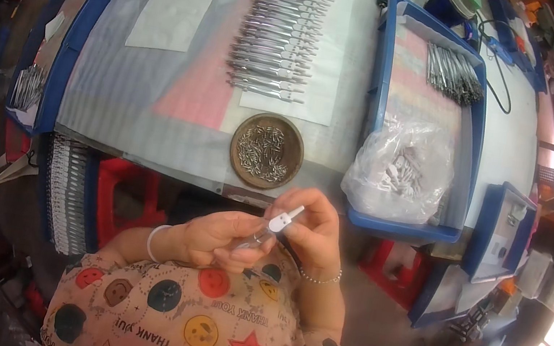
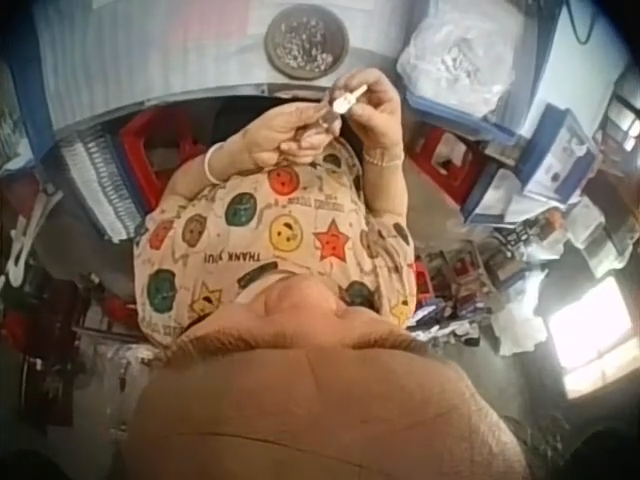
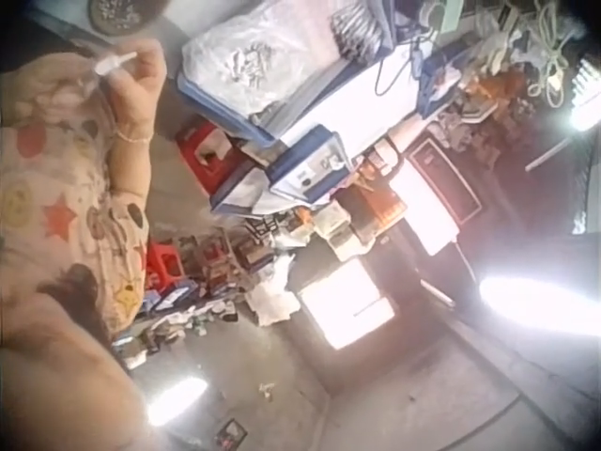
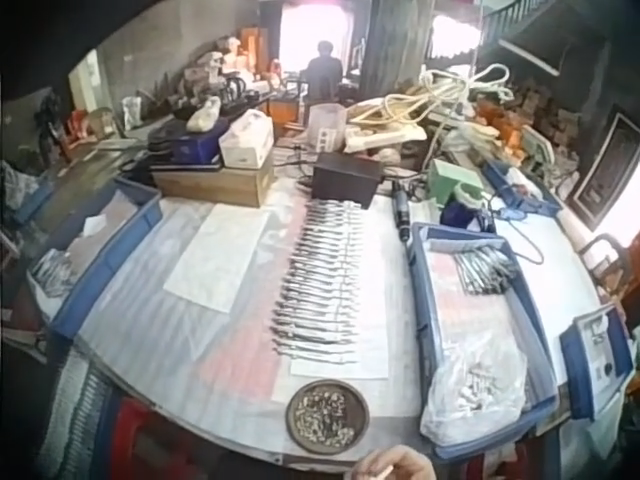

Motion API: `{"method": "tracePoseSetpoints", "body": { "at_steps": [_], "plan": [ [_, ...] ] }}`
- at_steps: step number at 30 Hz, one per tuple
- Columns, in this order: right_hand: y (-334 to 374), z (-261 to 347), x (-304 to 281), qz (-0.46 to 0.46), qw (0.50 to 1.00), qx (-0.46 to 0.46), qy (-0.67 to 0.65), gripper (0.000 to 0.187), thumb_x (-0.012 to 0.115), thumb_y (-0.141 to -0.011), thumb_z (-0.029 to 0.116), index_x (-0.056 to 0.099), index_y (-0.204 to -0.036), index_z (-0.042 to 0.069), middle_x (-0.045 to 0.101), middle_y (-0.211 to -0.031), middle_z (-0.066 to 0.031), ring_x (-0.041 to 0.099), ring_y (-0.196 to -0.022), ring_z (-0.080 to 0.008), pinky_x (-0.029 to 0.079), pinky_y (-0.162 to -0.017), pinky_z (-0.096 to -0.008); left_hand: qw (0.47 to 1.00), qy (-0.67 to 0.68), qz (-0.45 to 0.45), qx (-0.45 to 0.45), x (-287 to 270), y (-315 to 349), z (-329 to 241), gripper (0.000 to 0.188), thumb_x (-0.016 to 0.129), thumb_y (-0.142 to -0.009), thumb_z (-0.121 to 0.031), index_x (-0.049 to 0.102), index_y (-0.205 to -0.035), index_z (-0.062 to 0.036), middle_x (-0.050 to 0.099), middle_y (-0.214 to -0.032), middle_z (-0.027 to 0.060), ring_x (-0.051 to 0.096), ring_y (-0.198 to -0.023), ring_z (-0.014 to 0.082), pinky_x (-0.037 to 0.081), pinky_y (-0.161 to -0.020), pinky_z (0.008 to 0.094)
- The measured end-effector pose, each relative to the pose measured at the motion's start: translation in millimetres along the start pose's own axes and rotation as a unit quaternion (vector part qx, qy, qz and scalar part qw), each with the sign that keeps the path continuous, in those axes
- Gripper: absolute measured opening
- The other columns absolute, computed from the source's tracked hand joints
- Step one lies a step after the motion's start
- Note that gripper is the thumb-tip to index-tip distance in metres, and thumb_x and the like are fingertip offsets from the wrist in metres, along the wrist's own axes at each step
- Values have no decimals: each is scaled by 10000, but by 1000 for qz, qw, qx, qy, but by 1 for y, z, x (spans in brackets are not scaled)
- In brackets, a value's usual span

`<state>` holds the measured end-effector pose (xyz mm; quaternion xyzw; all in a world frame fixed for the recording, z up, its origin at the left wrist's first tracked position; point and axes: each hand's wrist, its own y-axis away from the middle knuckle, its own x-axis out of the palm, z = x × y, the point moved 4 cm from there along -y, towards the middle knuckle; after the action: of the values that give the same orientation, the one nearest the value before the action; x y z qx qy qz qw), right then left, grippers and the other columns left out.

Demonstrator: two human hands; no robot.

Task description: Assembling small metal and plastic components for writing instruments at a workbench.

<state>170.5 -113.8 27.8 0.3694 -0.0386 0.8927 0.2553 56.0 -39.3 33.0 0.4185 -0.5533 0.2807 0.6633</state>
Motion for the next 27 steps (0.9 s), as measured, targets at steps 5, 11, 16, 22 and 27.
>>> {"method": "tracePoseSetpoints", "body": {
  "at_steps": [5, 11, 16, 22, 27],
  "plan": [
    [-6, -8, -5, 27, 999, -5, -32, 272, 726, -769, 108, 510, -923, 46, 545, -817, -100, 538, -761, -198, 492, -736, -389, 999, 45, -6, -11, 3, 2, 1, 370, 369, -998, -375, 547, -984, -50, 455, -609, -31, 312, -396, 19, 254, -364, 166],
    [-10, -6, -2, 52, 998, -17, -35, 244, 712, -781, 97, 506, -893, 30, 541, -803, -111, 543, -727, -202, 522, -681, -385, 998, 53, -22, -6, 7, 8, 6, 364, 363, -999, -379, 537, -997, -59, 458, -629, -36, 312, -406, 21, 261, -382, 172],
    [-14, 7, 5, 154, 981, -64, 95, 220, 724, -769, 101, 534, -834, 11, 546, -773, -117, 554, -674, -200, 521, -658, -372, 998, 55, -4, -14, 7, 12, 10, 370, 359, -999, -384, 531, -1011, -57, 452, -630, -39, 313, -411, 24, 264, -386, 176],
    [-16, -4, 9, 129, 991, -33, 8, 181, 703, -775, 69, 576, -865, -23, 569, -849, -155, 584, -783, -244, 504, -726, -365, 996, 86, -11, 8, 6, 16, 6, 376, 354, -1000, -387, 527, -1017, -53, 452, -629, -38, 317, -407, 26, 261, -385, 179],
    [-21, -11, 12, 106, 993, -3, 49, 191, 709, -781, 128, 581, -857, 9, 536, -895, -138, 571, -853, -273, 500, -771, -384, 996, 79, 3, 35, 0, 16, 2, 380, 364, -996, -392, 532, -1009, -51, 451, -624, -38, 318, -404, 25, 258, -383, 176]
  ]
}}
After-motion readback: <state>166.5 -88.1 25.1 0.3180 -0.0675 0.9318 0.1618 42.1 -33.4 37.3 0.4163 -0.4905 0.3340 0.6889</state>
